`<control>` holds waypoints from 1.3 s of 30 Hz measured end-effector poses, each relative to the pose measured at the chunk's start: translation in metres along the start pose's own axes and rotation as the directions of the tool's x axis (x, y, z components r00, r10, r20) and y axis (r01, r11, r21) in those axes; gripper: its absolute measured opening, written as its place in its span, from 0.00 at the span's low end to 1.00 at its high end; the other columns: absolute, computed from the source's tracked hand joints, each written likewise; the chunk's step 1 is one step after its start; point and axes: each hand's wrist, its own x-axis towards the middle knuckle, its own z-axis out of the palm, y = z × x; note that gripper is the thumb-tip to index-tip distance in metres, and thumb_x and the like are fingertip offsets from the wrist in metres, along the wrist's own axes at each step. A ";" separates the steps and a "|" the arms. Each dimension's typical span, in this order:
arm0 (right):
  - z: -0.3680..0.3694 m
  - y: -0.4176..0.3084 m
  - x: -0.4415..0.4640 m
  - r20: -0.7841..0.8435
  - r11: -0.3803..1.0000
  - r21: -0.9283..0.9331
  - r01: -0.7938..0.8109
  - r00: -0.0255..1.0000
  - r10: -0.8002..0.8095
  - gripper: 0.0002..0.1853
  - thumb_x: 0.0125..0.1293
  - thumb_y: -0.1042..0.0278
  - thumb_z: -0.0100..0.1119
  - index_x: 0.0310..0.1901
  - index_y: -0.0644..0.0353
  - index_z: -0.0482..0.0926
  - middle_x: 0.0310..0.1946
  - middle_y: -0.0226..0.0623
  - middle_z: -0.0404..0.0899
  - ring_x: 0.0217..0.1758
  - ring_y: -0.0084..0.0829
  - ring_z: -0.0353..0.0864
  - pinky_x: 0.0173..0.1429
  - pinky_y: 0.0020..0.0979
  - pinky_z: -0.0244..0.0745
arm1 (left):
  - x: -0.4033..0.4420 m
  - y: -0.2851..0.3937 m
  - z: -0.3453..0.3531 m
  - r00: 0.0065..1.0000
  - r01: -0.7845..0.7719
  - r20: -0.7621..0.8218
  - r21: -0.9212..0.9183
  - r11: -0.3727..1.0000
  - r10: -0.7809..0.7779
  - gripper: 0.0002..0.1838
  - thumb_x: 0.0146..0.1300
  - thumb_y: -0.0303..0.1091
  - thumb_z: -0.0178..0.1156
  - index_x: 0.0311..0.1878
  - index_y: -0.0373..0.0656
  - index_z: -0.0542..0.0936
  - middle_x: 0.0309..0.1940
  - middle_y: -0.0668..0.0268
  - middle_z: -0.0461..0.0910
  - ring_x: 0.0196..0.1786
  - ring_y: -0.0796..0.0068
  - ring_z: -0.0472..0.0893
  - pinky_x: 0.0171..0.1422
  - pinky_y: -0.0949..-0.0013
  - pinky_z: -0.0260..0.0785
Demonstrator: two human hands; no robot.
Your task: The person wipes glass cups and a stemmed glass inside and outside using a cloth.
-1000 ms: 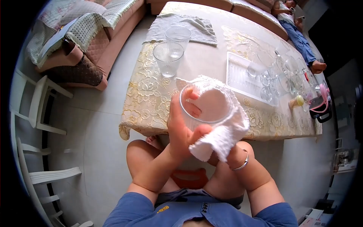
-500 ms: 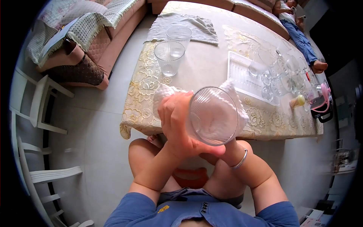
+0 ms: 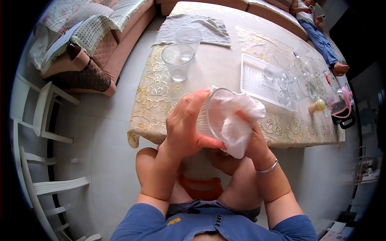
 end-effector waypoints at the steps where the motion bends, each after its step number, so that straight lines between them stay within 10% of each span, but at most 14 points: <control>1: -0.002 0.001 0.002 0.025 0.995 -0.097 0.002 1.000 0.001 0.20 0.62 0.66 0.54 0.54 0.63 0.66 0.46 0.34 0.72 0.46 0.22 0.71 0.49 0.26 0.69 | 0.001 -0.002 -0.003 0.996 -0.050 0.068 0.011 0.999 0.049 0.47 0.37 0.62 0.65 0.53 0.34 0.67 0.44 0.53 0.75 0.44 0.55 0.77 0.47 0.61 0.71; 8: -0.011 0.014 0.013 0.115 0.951 -0.224 -0.213 0.963 0.243 0.14 0.54 0.73 0.60 0.44 0.63 0.75 0.39 0.33 0.77 0.41 0.22 0.74 0.43 0.26 0.72 | 0.016 0.022 -0.021 0.936 -0.176 0.328 0.124 0.977 0.127 0.34 0.44 0.56 0.61 0.48 0.38 0.75 0.40 0.61 0.76 0.39 0.65 0.76 0.43 0.66 0.68; 14: -0.011 0.012 0.005 0.097 0.856 -0.516 -0.009 0.993 0.069 0.13 0.53 0.72 0.61 0.41 0.62 0.76 0.34 0.34 0.79 0.36 0.25 0.77 0.39 0.28 0.73 | 0.015 0.035 -0.023 0.853 0.013 0.521 -0.041 0.999 0.010 0.41 0.34 0.57 0.68 0.48 0.35 0.73 0.39 0.55 0.77 0.41 0.57 0.77 0.43 0.63 0.71; 16: -0.012 0.017 0.004 0.174 0.562 -0.799 0.215 0.977 -0.127 0.14 0.50 0.73 0.63 0.40 0.61 0.75 0.32 0.39 0.79 0.34 0.33 0.79 0.38 0.30 0.73 | 0.011 0.039 -0.024 0.811 0.095 0.582 -0.043 0.995 -0.052 0.42 0.36 0.56 0.69 0.51 0.36 0.70 0.41 0.52 0.75 0.42 0.54 0.77 0.43 0.62 0.72; 24: 0.000 0.012 -0.002 0.060 0.806 -0.555 0.205 0.976 -0.207 0.13 0.49 0.79 0.62 0.38 0.62 0.75 0.34 0.32 0.78 0.37 0.21 0.76 0.41 0.26 0.72 | 0.017 0.027 -0.039 0.789 0.315 0.595 -0.181 0.932 -0.152 0.40 0.41 0.54 0.68 0.54 0.38 0.68 0.48 0.52 0.69 0.46 0.54 0.76 0.47 0.64 0.70; 27: 0.001 0.009 -0.002 0.009 0.894 -0.411 0.178 0.982 -0.191 0.12 0.51 0.79 0.62 0.39 0.63 0.75 0.34 0.30 0.78 0.37 0.19 0.75 0.41 0.24 0.72 | 0.017 0.017 -0.041 0.908 0.238 0.416 -0.430 0.871 -0.043 0.26 0.47 0.41 0.67 0.47 0.39 0.73 0.43 0.54 0.72 0.41 0.56 0.76 0.43 0.65 0.69; 32: -0.002 0.012 0.003 -0.067 0.949 -0.294 0.114 0.988 -0.140 0.11 0.50 0.80 0.61 0.38 0.64 0.76 0.35 0.30 0.78 0.38 0.18 0.74 0.43 0.24 0.72 | 0.005 0.025 -0.022 0.963 0.207 0.231 -0.323 0.924 -0.135 0.18 0.54 0.39 0.62 0.43 0.36 0.74 0.39 0.55 0.73 0.37 0.60 0.76 0.43 0.67 0.68; 35: -0.016 0.024 0.003 0.064 0.706 -0.599 0.376 0.902 -0.426 0.12 0.49 0.77 0.63 0.37 0.63 0.75 0.31 0.35 0.78 0.32 0.25 0.78 0.36 0.24 0.73 | -0.001 0.024 -0.014 0.702 0.712 0.408 -0.428 0.557 -0.584 0.19 0.65 0.41 0.47 0.32 0.32 0.76 0.27 0.58 0.76 0.35 0.72 0.75 0.41 0.73 0.66; 37: -0.012 0.015 0.004 0.395 0.235 -0.755 0.612 0.711 -0.582 0.14 0.45 0.76 0.64 0.36 0.62 0.74 0.24 0.40 0.75 0.24 0.35 0.78 0.25 0.26 0.72 | 0.000 0.017 -0.014 0.559 0.829 0.556 -0.386 0.405 -0.615 0.20 0.65 0.41 0.47 0.32 0.32 0.77 0.27 0.60 0.76 0.34 0.76 0.74 0.40 0.73 0.65; 39: -0.010 0.009 0.002 0.469 0.147 -0.759 0.634 0.690 -0.551 0.15 0.44 0.76 0.64 0.36 0.62 0.73 0.22 0.39 0.75 0.24 0.34 0.78 0.25 0.27 0.71 | 0.002 0.009 -0.014 0.347 0.938 0.732 -0.256 0.235 -0.587 0.20 0.65 0.41 0.47 0.32 0.31 0.78 0.27 0.67 0.77 0.33 0.82 0.71 0.40 0.75 0.65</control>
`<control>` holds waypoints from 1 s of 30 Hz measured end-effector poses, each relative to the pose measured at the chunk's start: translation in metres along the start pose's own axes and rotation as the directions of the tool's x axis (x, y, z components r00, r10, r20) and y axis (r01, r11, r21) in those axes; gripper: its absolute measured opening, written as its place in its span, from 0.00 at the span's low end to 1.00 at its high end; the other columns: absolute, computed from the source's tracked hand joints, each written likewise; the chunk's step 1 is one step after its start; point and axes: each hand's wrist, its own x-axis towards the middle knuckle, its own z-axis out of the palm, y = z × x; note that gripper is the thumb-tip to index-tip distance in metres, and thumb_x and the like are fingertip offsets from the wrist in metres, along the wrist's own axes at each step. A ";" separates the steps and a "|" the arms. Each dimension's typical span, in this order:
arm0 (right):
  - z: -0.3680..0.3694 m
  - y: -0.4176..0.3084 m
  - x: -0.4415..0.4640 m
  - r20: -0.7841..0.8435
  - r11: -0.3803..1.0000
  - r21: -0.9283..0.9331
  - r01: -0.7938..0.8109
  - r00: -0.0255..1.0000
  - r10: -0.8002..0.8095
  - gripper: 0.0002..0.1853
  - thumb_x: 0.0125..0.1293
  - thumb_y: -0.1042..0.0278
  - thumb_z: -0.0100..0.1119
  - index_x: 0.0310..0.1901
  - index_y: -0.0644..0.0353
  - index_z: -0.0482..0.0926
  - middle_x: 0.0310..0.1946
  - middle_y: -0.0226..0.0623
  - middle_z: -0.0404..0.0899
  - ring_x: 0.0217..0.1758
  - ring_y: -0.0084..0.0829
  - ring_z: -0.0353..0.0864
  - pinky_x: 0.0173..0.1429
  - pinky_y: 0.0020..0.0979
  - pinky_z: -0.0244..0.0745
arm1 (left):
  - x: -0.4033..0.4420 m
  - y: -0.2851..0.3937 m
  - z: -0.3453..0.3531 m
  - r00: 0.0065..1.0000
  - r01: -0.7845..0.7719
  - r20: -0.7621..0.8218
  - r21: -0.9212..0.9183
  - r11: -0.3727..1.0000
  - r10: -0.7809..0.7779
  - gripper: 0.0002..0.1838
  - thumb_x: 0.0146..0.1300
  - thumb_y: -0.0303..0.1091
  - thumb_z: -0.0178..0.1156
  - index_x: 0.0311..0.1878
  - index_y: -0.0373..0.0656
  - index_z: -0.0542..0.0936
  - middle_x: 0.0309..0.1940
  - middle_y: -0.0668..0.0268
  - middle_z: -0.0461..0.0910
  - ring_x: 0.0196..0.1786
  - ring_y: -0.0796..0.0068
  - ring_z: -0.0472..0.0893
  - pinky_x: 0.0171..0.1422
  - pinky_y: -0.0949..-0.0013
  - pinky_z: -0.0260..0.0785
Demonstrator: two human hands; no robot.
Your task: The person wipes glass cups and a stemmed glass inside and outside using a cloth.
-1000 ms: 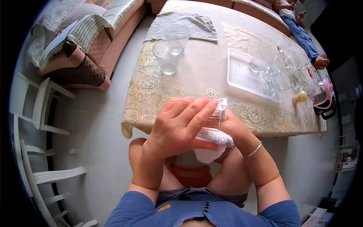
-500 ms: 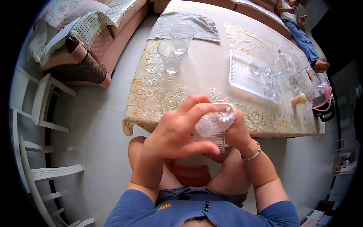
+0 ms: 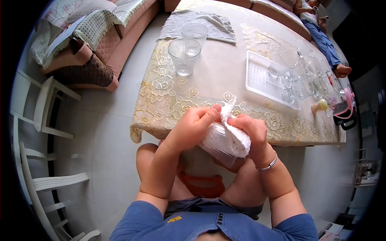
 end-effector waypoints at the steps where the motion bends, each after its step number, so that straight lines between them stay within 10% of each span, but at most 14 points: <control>1: -0.002 0.000 0.000 0.053 0.996 -0.064 0.064 0.997 -0.061 0.16 0.42 0.77 0.64 0.35 0.62 0.73 0.21 0.39 0.75 0.23 0.34 0.78 0.24 0.28 0.71 | 0.001 -0.001 0.000 1.000 0.003 0.001 0.000 1.000 -0.003 0.20 0.65 0.41 0.47 0.32 0.31 0.78 0.27 0.67 0.77 0.33 0.82 0.71 0.40 0.75 0.65; 7: -0.002 -0.003 0.001 -0.054 0.994 0.085 -0.063 0.996 0.068 0.15 0.45 0.76 0.64 0.36 0.62 0.73 0.23 0.39 0.77 0.25 0.33 0.79 0.28 0.26 0.72 | -0.002 -0.004 0.013 0.985 -0.121 -0.122 -0.021 0.992 0.117 0.19 0.64 0.40 0.48 0.31 0.32 0.77 0.24 0.64 0.76 0.29 0.79 0.72 0.35 0.74 0.66; 9: 0.000 0.000 -0.004 -0.052 0.948 0.174 -0.267 0.959 0.279 0.15 0.45 0.75 0.67 0.35 0.61 0.73 0.27 0.33 0.78 0.29 0.22 0.77 0.33 0.24 0.72 | -0.006 -0.006 0.019 0.846 -0.432 -0.220 0.252 0.866 0.486 0.15 0.62 0.37 0.49 0.32 0.32 0.77 0.23 0.58 0.76 0.27 0.71 0.75 0.32 0.73 0.66; 11: 0.008 0.010 -0.012 0.181 0.503 0.641 -0.581 0.750 0.636 0.15 0.46 0.76 0.66 0.36 0.61 0.73 0.29 0.32 0.77 0.33 0.18 0.74 0.36 0.24 0.71 | -0.009 0.000 0.019 0.787 -0.502 -0.166 0.388 0.773 0.594 0.16 0.61 0.36 0.45 0.34 0.31 0.76 0.26 0.54 0.76 0.29 0.70 0.76 0.35 0.74 0.67; 12: 0.017 0.006 -0.015 0.324 -0.013 0.854 -0.520 0.513 0.795 0.15 0.45 0.76 0.66 0.36 0.62 0.74 0.31 0.30 0.76 0.36 0.17 0.71 0.39 0.24 0.70 | -0.007 0.001 0.018 0.590 -0.660 -0.113 0.503 0.558 0.799 0.14 0.58 0.34 0.49 0.34 0.30 0.76 0.26 0.54 0.76 0.28 0.66 0.77 0.33 0.70 0.69; 14: 0.018 0.019 -0.023 0.362 0.163 0.785 -0.598 0.656 0.662 0.11 0.55 0.69 0.56 0.40 0.62 0.73 0.35 0.32 0.75 0.39 0.20 0.72 0.42 0.25 0.71 | -0.008 0.001 0.016 0.307 -0.765 0.047 0.606 0.217 0.951 0.14 0.53 0.32 0.53 0.36 0.28 0.75 0.27 0.52 0.76 0.26 0.59 0.78 0.31 0.64 0.72; 17: 0.015 0.019 -0.020 0.417 0.434 0.658 -0.616 0.778 0.471 0.13 0.66 0.62 0.44 0.45 0.62 0.71 0.41 0.35 0.74 0.43 0.25 0.74 0.47 0.28 0.73 | -0.005 -0.003 0.014 0.344 -0.767 0.025 0.584 0.266 0.939 0.14 0.53 0.32 0.53 0.37 0.29 0.75 0.29 0.51 0.76 0.28 0.57 0.78 0.32 0.64 0.72; 21: 0.002 0.002 0.005 0.594 -0.446 0.801 -0.399 0.437 0.676 0.15 0.45 0.76 0.66 0.36 0.62 0.74 0.30 0.33 0.77 0.35 0.18 0.73 0.36 0.21 0.69 | 0.002 -0.003 0.007 0.590 -0.741 -0.039 0.369 0.561 0.806 0.16 0.62 0.39 0.52 0.41 0.34 0.74 0.32 0.51 0.76 0.31 0.64 0.78 0.38 0.71 0.70; 22: -0.001 0.002 0.000 0.200 0.328 0.770 -0.548 0.695 0.691 0.14 0.46 0.76 0.66 0.35 0.62 0.73 0.29 0.32 0.77 0.33 0.17 0.73 0.35 0.21 0.69 | -0.001 -0.006 0.008 0.735 -0.652 -0.117 0.154 0.743 0.668 0.19 0.65 0.45 0.48 0.41 0.35 0.74 0.28 0.57 0.75 0.28 0.73 0.75 0.37 0.76 0.66; 23: -0.003 0.002 -0.003 -0.044 0.901 0.269 -0.342 0.930 0.366 0.13 0.47 0.75 0.66 0.34 0.62 0.73 0.27 0.32 0.77 0.31 0.17 0.74 0.33 0.20 0.69 | -0.003 -0.006 0.008 0.735 -0.651 -0.117 0.153 0.743 0.668 0.19 0.65 0.45 0.48 0.41 0.35 0.74 0.28 0.57 0.75 0.28 0.73 0.75 0.37 0.76 0.66; 25: 0.000 0.001 -0.004 -0.089 0.925 0.237 -0.298 0.941 0.326 0.14 0.47 0.74 0.68 0.33 0.62 0.72 0.24 0.30 0.77 0.27 0.16 0.73 0.31 0.20 0.69 | -0.007 -0.005 0.008 0.966 -0.253 -0.096 -0.145 0.957 0.241 0.22 0.66 0.48 0.45 0.39 0.34 0.74 0.23 0.64 0.73 0.26 0.78 0.71 0.33 0.78 0.63; 27: 0.001 -0.001 -0.004 -0.076 0.895 0.269 -0.357 0.918 0.389 0.14 0.45 0.73 0.68 0.32 0.61 0.72 0.25 0.31 0.77 0.28 0.16 0.73 0.32 0.20 0.69 | -0.009 -0.009 0.012 0.953 -0.274 -0.143 -0.046 0.961 0.266 0.28 0.65 0.55 0.41 0.38 0.34 0.75 0.30 0.64 0.76 0.33 0.79 0.73 0.38 0.77 0.64; 29: 0.006 0.007 -0.009 0.167 0.476 0.689 -0.546 0.759 0.629 0.15 0.45 0.72 0.68 0.34 0.61 0.73 0.28 0.31 0.77 0.32 0.18 0.73 0.36 0.22 0.69 | -0.008 -0.014 0.015 0.743 -0.570 -0.249 0.253 0.782 0.622 0.16 0.64 0.40 0.47 0.35 0.35 0.75 0.20 0.62 0.72 0.21 0.77 0.70 0.26 0.76 0.62; 30: 0.010 0.008 -0.011 0.208 0.487 0.648 -0.585 0.752 0.626 0.15 0.45 0.73 0.67 0.35 0.61 0.73 0.30 0.31 0.77 0.34 0.18 0.73 0.38 0.22 0.69 | -0.004 -0.013 0.013 0.572 -0.697 -0.184 0.405 0.592 0.799 0.14 0.61 0.37 0.48 0.37 0.33 0.74 0.23 0.57 0.73 0.21 0.68 0.73 0.28 0.73 0.65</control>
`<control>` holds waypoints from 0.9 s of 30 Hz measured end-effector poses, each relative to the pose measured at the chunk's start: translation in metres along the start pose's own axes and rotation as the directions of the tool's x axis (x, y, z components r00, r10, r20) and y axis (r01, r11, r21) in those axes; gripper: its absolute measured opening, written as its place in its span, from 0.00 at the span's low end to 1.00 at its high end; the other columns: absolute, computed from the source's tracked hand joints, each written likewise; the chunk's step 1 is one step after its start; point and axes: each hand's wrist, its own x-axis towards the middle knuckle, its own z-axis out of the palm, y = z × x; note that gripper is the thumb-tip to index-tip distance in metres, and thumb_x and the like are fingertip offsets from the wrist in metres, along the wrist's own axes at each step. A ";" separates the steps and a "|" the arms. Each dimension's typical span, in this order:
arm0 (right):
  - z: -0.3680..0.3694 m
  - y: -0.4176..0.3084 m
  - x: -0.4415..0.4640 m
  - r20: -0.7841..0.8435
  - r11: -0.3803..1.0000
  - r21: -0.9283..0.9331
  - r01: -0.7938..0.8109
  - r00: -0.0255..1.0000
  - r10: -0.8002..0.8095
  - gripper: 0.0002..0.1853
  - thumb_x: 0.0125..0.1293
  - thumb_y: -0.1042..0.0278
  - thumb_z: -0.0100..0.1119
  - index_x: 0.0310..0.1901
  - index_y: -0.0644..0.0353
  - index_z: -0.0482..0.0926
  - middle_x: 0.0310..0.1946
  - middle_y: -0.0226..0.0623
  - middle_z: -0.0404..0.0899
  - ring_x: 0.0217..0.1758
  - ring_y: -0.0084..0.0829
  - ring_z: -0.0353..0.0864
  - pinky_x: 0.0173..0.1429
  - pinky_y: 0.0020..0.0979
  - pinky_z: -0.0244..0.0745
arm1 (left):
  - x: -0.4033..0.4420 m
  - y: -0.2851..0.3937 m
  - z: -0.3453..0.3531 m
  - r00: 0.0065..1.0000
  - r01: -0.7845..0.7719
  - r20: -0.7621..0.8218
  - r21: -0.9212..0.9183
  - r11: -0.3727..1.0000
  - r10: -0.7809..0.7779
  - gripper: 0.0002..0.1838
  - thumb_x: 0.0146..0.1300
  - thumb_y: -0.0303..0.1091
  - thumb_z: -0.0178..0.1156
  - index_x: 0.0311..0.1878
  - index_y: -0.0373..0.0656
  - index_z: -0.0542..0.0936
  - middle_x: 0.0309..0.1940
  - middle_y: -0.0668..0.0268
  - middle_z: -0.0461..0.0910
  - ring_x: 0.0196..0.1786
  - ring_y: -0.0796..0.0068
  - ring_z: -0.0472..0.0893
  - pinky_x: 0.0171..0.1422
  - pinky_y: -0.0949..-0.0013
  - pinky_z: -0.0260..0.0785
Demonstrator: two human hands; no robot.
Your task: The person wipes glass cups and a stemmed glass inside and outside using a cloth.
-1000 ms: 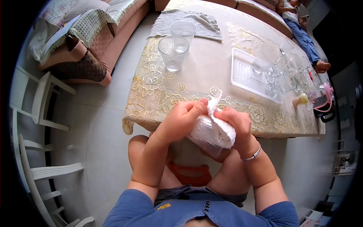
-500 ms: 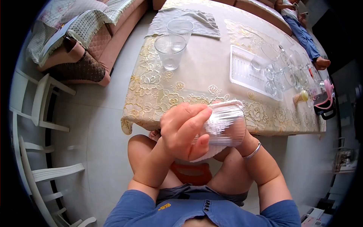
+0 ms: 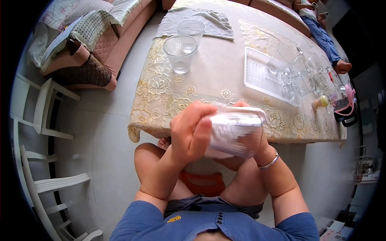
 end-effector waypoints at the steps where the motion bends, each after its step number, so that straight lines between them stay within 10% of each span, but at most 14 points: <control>1: 0.002 0.003 0.000 0.029 0.998 -0.048 -0.030 0.999 0.031 0.14 0.46 0.74 0.66 0.36 0.61 0.74 0.32 0.32 0.77 0.35 0.19 0.72 0.40 0.23 0.70 | 0.002 0.002 0.000 1.000 0.000 0.001 0.000 1.000 0.000 0.14 0.61 0.37 0.48 0.37 0.33 0.74 0.23 0.57 0.73 0.21 0.68 0.73 0.28 0.73 0.65; 3: -0.002 0.005 0.001 0.143 0.996 0.036 -0.081 0.987 0.075 0.13 0.54 0.68 0.58 0.40 0.62 0.72 0.36 0.34 0.76 0.39 0.21 0.73 0.43 0.26 0.71 | 0.005 0.011 0.001 0.952 -0.304 -0.020 0.086 0.949 0.306 0.16 0.60 0.37 0.49 0.39 0.30 0.73 0.26 0.53 0.74 0.24 0.59 0.75 0.33 0.69 0.69; 5: -0.005 0.005 0.002 0.260 0.983 0.111 -0.144 0.959 0.111 0.14 0.62 0.61 0.51 0.43 0.63 0.70 0.41 0.36 0.74 0.43 0.23 0.73 0.47 0.28 0.72 | 0.005 0.010 -0.002 0.956 -0.295 0.032 0.075 0.953 0.293 0.18 0.59 0.38 0.50 0.41 0.28 0.72 0.27 0.52 0.75 0.29 0.56 0.77 0.38 0.65 0.71; 7: -0.003 -0.002 0.005 0.265 0.550 0.713 -0.435 0.894 0.363 0.14 0.61 0.60 0.52 0.42 0.62 0.70 0.42 0.38 0.74 0.44 0.23 0.73 0.47 0.28 0.73 | 0.008 0.003 -0.001 0.983 -0.180 0.046 -0.001 0.984 0.180 0.17 0.60 0.37 0.49 0.42 0.29 0.72 0.28 0.53 0.75 0.32 0.59 0.77 0.41 0.66 0.70; 9: -0.001 -0.013 0.001 0.168 0.708 0.676 -0.204 0.978 0.122 0.12 0.59 0.64 0.56 0.40 0.61 0.71 0.38 0.37 0.76 0.40 0.22 0.75 0.43 0.25 0.73 | 0.008 0.005 0.001 0.999 -0.019 0.044 -0.095 0.995 0.023 0.15 0.61 0.37 0.50 0.41 0.32 0.74 0.28 0.56 0.76 0.33 0.63 0.76 0.41 0.68 0.68; 10: -0.005 -0.015 0.000 0.046 0.986 0.092 0.136 0.989 -0.141 0.10 0.54 0.70 0.60 0.37 0.61 0.72 0.33 0.36 0.77 0.35 0.23 0.76 0.38 0.25 0.72 | 0.007 0.003 -0.003 0.954 0.279 0.156 -0.148 0.949 -0.257 0.14 0.62 0.37 0.50 0.39 0.33 0.74 0.28 0.57 0.76 0.32 0.65 0.76 0.40 0.69 0.67; 11: -0.007 -0.017 0.001 0.114 0.738 -0.543 0.401 0.906 -0.408 0.11 0.49 0.75 0.64 0.35 0.61 0.74 0.27 0.34 0.78 0.31 0.25 0.78 0.34 0.25 0.72 | 0.006 0.002 -0.005 0.820 0.555 0.275 -0.164 0.816 -0.502 0.14 0.63 0.37 0.51 0.38 0.34 0.75 0.27 0.58 0.76 0.31 0.67 0.75 0.39 0.71 0.66; 13: -0.003 -0.009 0.003 0.121 0.670 -0.580 0.463 0.862 -0.491 0.12 0.49 0.74 0.66 0.35 0.61 0.74 0.23 0.32 0.77 0.27 0.21 0.77 0.31 0.22 0.71 | 0.008 0.008 -0.004 0.781 0.604 0.283 -0.116 0.788 -0.557 0.18 0.66 0.41 0.45 0.37 0.34 0.76 0.29 0.60 0.77 0.35 0.76 0.74 0.41 0.76 0.64; 17: 0.002 -0.011 -0.004 0.024 0.865 -0.434 0.252 0.963 -0.268 0.13 0.47 0.75 0.65 0.35 0.61 0.74 0.28 0.34 0.78 0.32 0.19 0.75 0.36 0.22 0.70 | 0.005 0.006 -0.002 0.988 0.121 0.079 0.101 0.988 -0.129 0.14 0.61 0.36 0.49 0.36 0.33 0.76 0.28 0.56 0.76 0.30 0.67 0.76 0.36 0.72 0.68; 21: 0.002 0.015 0.001 0.060 0.885 0.307 -0.349 0.936 0.348 0.13 0.49 0.76 0.62 0.37 0.62 0.73 0.36 0.33 0.75 0.42 0.18 0.70 0.46 0.22 0.68 | 0.007 0.011 -0.004 0.939 -0.334 -0.002 0.221 0.916 0.343 0.10 0.55 0.29 0.53 0.37 0.32 0.76 0.28 0.52 0.76 0.28 0.60 0.78 0.33 0.67 0.72; 27: 0.003 -0.006 0.002 -0.025 0.981 -0.171 0.095 0.995 -0.101 0.14 0.47 0.76 0.65 0.36 0.61 0.72 0.30 0.28 0.76 0.34 0.15 0.71 0.39 0.21 0.70 | 0.012 0.010 -0.005 0.999 0.026 -0.030 0.053 0.998 -0.025 0.12 0.60 0.35 0.53 0.35 0.34 0.75 0.28 0.58 0.76 0.33 0.69 0.76 0.39 0.73 0.68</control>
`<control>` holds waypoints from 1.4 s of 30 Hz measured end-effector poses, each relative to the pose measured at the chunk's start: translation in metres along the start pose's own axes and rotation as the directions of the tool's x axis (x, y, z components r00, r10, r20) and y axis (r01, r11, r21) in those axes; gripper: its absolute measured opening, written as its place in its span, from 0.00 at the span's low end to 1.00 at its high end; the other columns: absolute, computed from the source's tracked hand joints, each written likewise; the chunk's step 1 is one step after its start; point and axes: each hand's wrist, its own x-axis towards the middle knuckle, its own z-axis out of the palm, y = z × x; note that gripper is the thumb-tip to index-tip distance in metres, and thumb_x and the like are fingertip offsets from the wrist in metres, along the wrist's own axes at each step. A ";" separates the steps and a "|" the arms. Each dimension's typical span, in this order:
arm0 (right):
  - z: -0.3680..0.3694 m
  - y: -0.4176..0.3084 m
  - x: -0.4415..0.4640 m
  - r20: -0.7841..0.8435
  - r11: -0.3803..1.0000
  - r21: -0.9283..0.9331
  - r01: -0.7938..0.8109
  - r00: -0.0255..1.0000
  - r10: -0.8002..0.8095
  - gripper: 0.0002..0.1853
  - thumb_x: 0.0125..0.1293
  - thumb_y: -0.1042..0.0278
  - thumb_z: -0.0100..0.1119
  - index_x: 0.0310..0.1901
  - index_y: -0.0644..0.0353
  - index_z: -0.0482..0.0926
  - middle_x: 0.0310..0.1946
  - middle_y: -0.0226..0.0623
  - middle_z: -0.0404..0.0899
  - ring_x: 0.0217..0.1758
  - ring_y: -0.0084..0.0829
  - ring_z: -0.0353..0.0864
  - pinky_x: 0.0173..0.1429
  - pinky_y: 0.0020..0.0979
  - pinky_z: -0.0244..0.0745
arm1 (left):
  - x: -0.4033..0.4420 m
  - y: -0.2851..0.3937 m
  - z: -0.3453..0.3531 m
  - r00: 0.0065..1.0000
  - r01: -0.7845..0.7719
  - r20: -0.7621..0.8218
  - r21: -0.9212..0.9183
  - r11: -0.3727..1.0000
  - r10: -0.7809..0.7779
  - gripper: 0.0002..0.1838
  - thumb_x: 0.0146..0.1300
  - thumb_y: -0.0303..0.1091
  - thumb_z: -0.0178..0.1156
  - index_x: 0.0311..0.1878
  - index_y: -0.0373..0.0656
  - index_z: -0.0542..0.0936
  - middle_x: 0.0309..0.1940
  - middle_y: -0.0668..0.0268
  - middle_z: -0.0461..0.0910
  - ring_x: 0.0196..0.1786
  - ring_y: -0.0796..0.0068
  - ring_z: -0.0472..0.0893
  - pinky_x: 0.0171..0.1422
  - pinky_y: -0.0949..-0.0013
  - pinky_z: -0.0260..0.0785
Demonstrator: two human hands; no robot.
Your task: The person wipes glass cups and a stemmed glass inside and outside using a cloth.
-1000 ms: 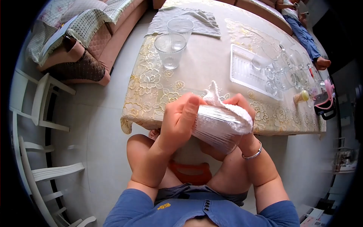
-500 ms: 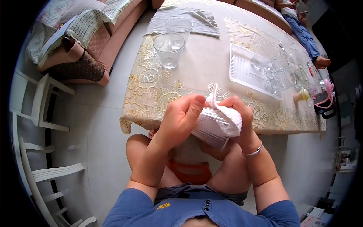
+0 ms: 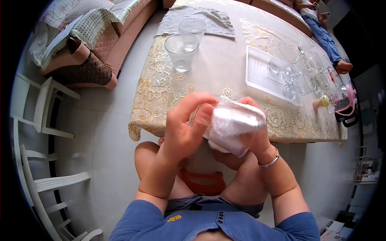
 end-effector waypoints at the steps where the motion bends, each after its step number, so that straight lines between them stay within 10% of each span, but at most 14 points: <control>1: 0.000 -0.004 0.000 -0.026 0.996 -0.074 0.057 0.998 -0.059 0.14 0.46 0.76 0.66 0.33 0.61 0.72 0.27 0.27 0.76 0.31 0.14 0.71 0.35 0.20 0.70 | 0.000 0.000 -0.005 0.957 0.288 0.083 -0.158 0.945 -0.277 0.13 0.62 0.37 0.51 0.34 0.34 0.75 0.27 0.60 0.75 0.32 0.73 0.75 0.37 0.74 0.67; 4: 0.003 -0.006 -0.003 0.019 0.942 -0.252 0.220 0.975 -0.222 0.12 0.47 0.77 0.66 0.32 0.61 0.72 0.26 0.28 0.76 0.30 0.15 0.72 0.34 0.20 0.69 | -0.004 -0.002 -0.007 0.800 0.598 0.252 -0.281 0.750 -0.544 0.18 0.67 0.42 0.45 0.32 0.35 0.75 0.26 0.66 0.74 0.29 0.83 0.69 0.33 0.79 0.62; 7: 0.002 0.026 0.001 0.026 0.996 0.015 -0.091 0.996 0.091 0.13 0.46 0.75 0.65 0.34 0.61 0.74 0.28 0.31 0.76 0.31 0.18 0.72 0.36 0.22 0.69 | -0.008 -0.002 -0.003 0.883 0.469 0.131 -0.196 0.861 -0.451 0.15 0.64 0.37 0.47 0.33 0.33 0.75 0.26 0.61 0.75 0.27 0.78 0.72 0.32 0.76 0.65; 9: 0.002 0.031 0.003 0.094 0.930 0.216 -0.298 0.954 0.284 0.13 0.45 0.74 0.65 0.35 0.61 0.74 0.29 0.31 0.76 0.32 0.19 0.72 0.37 0.23 0.69 | -0.010 -0.008 0.002 0.991 -0.117 -0.065 -0.026 0.993 0.115 0.12 0.60 0.32 0.50 0.35 0.31 0.75 0.27 0.56 0.76 0.26 0.69 0.76 0.33 0.72 0.68; 14: 0.002 0.005 0.000 0.319 0.935 0.294 -0.196 0.943 0.098 0.17 0.67 0.57 0.42 0.46 0.62 0.70 0.43 0.36 0.74 0.44 0.27 0.73 0.49 0.29 0.71 | -0.004 -0.001 -0.001 0.964 -0.264 -0.001 0.069 0.962 0.265 0.10 0.56 0.29 0.51 0.37 0.31 0.74 0.29 0.51 0.76 0.29 0.59 0.79 0.34 0.69 0.71; 16: 0.005 -0.016 0.006 0.299 0.444 0.746 -0.497 0.845 0.444 0.12 0.49 0.77 0.62 0.37 0.63 0.75 0.34 0.30 0.76 0.36 0.20 0.72 0.41 0.26 0.71 | -0.001 -0.004 -0.002 0.994 -0.081 0.069 0.008 0.997 0.080 0.09 0.56 0.29 0.51 0.35 0.32 0.73 0.30 0.50 0.76 0.29 0.58 0.79 0.35 0.69 0.71; 17: 0.005 -0.009 0.001 0.059 0.963 0.210 -0.169 0.985 0.160 0.12 0.48 0.78 0.63 0.36 0.62 0.74 0.31 0.29 0.77 0.34 0.18 0.72 0.38 0.25 0.71 | -0.001 -0.003 0.000 0.998 0.020 0.061 -0.035 0.999 -0.018 0.11 0.57 0.35 0.55 0.34 0.35 0.72 0.29 0.52 0.77 0.28 0.56 0.79 0.33 0.67 0.71; 20: 0.002 -0.007 -0.004 0.103 0.960 -0.264 0.090 0.993 -0.065 0.11 0.48 0.77 0.64 0.34 0.61 0.73 0.28 0.28 0.77 0.32 0.17 0.72 0.36 0.23 0.70 | 0.001 0.002 -0.013 0.935 0.131 0.316 0.114 0.985 -0.161 0.14 0.56 0.42 0.59 0.33 0.39 0.72 0.25 0.54 0.76 0.26 0.55 0.78 0.31 0.66 0.69; 26: 0.008 -0.003 -0.003 0.043 0.987 0.017 -0.162 0.986 0.161 0.09 0.50 0.75 0.63 0.32 0.60 0.72 0.28 0.27 0.76 0.32 0.15 0.70 0.35 0.21 0.69 | -0.003 0.005 -0.003 0.967 0.103 0.216 0.161 0.982 -0.137 0.13 0.55 0.40 0.60 0.26 0.39 0.74 0.21 0.55 0.75 0.23 0.56 0.76 0.26 0.65 0.68; 32: 0.008 0.009 -0.002 0.110 0.876 0.308 -0.370 0.929 0.354 0.13 0.51 0.78 0.59 0.40 0.62 0.72 0.34 0.29 0.75 0.37 0.16 0.70 0.40 0.22 0.70 | -0.005 -0.002 0.000 0.900 -0.425 0.062 0.337 0.840 0.431 0.13 0.51 0.36 0.62 0.32 0.34 0.76 0.27 0.56 0.77 0.25 0.60 0.78 0.29 0.66 0.71; 37: 0.002 -0.001 0.007 0.159 0.598 0.657 -0.459 0.860 0.485 0.11 0.51 0.78 0.60 0.37 0.61 0.72 0.32 0.29 0.76 0.35 0.15 0.70 0.37 0.21 0.70 | 0.002 0.008 -0.001 0.933 -0.330 0.275 0.388 0.861 0.233 0.30 0.49 0.57 0.59 0.39 0.34 0.74 0.32 0.54 0.77 0.32 0.57 0.78 0.35 0.65 0.71; 38: 0.002 -0.002 0.006 0.159 0.599 0.656 -0.459 0.860 0.485 0.11 0.51 0.78 0.60 0.37 0.61 0.72 0.32 0.29 0.76 0.35 0.15 0.70 0.37 0.21 0.70 | 0.004 0.010 -0.001 0.916 -0.337 0.344 0.385 0.859 0.206 0.37 0.44 0.65 0.59 0.40 0.34 0.73 0.34 0.54 0.76 0.33 0.56 0.78 0.36 0.63 0.71; 40: 0.002 -0.005 0.002 -0.007 0.989 -0.105 -0.101 0.995 0.101 0.08 0.51 0.78 0.60 0.33 0.61 0.72 0.28 0.27 0.76 0.32 0.14 0.70 0.33 0.21 0.69 | 0.002 0.015 -0.001 0.904 -0.333 0.398 0.429 0.840 0.155 0.45 0.36 0.71 0.56 0.43 0.34 0.72 0.36 0.54 0.76 0.35 0.55 0.77 0.38 0.62 0.71; 42: 0.002 -0.005 0.002 0.022 0.989 -0.126 -0.072 0.997 0.076 0.07 0.50 0.78 0.60 0.31 0.60 0.73 0.26 0.27 0.76 0.31 0.14 0.69 0.33 0.21 0.68 | 0.002 0.019 -0.001 0.873 -0.277 0.485 0.407 0.870 0.050 0.45 0.36 0.70 0.57 0.44 0.34 0.71 0.37 0.54 0.75 0.36 0.55 0.77 0.38 0.62 0.71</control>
